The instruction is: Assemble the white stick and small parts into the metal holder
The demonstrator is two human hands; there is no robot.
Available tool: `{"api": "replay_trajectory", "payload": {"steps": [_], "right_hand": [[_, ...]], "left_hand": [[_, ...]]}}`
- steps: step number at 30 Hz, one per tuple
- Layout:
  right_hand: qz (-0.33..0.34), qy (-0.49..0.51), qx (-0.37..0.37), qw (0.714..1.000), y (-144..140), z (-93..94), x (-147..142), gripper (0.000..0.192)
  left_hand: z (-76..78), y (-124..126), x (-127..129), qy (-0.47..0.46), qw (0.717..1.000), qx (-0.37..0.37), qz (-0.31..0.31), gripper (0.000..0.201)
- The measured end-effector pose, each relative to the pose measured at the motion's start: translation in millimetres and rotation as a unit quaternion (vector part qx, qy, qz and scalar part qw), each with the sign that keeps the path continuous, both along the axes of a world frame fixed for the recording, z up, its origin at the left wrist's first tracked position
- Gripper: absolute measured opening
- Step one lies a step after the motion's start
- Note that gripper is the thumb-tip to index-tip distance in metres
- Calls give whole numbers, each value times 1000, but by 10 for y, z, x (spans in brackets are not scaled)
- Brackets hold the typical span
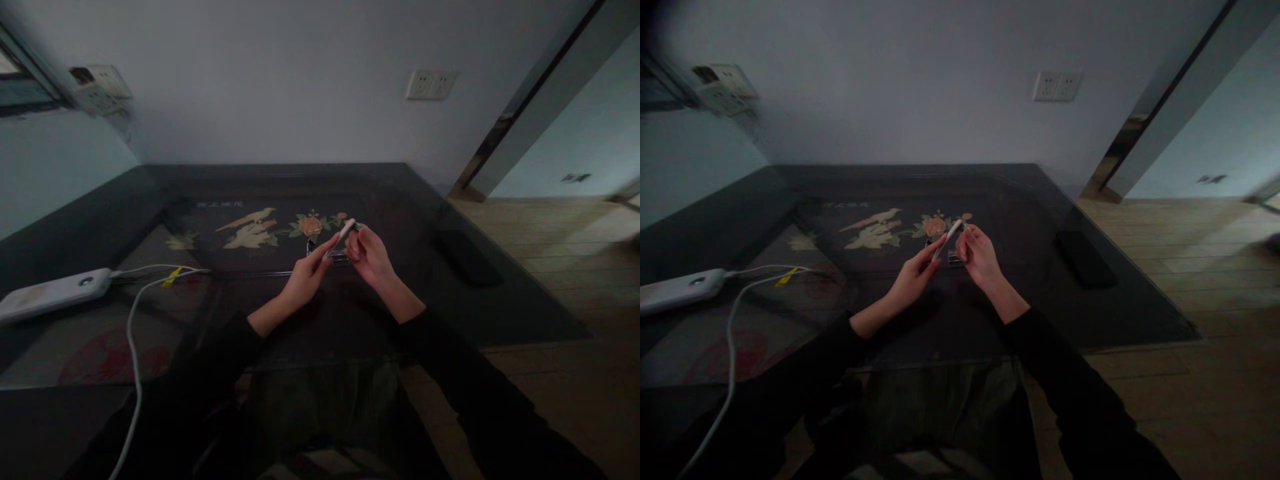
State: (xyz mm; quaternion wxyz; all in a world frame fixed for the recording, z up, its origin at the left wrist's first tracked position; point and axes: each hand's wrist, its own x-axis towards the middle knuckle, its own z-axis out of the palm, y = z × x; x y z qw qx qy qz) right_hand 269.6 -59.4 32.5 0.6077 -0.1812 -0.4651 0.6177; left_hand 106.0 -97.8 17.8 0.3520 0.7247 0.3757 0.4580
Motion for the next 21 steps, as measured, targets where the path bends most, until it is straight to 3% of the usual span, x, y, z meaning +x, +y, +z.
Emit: {"api": "replay_trajectory", "payload": {"steps": [12, 21], "right_hand": [[0, 10, -11, 1000, -1, 0, -11, 35], [-23, -18, -26, 999, 8, -13, 5, 44]], "left_hand": [[-13, -17, 1, -4, 1000, -11, 4, 52], [-2, -67, 32, 0, 999, 10, -39, 52]]}}
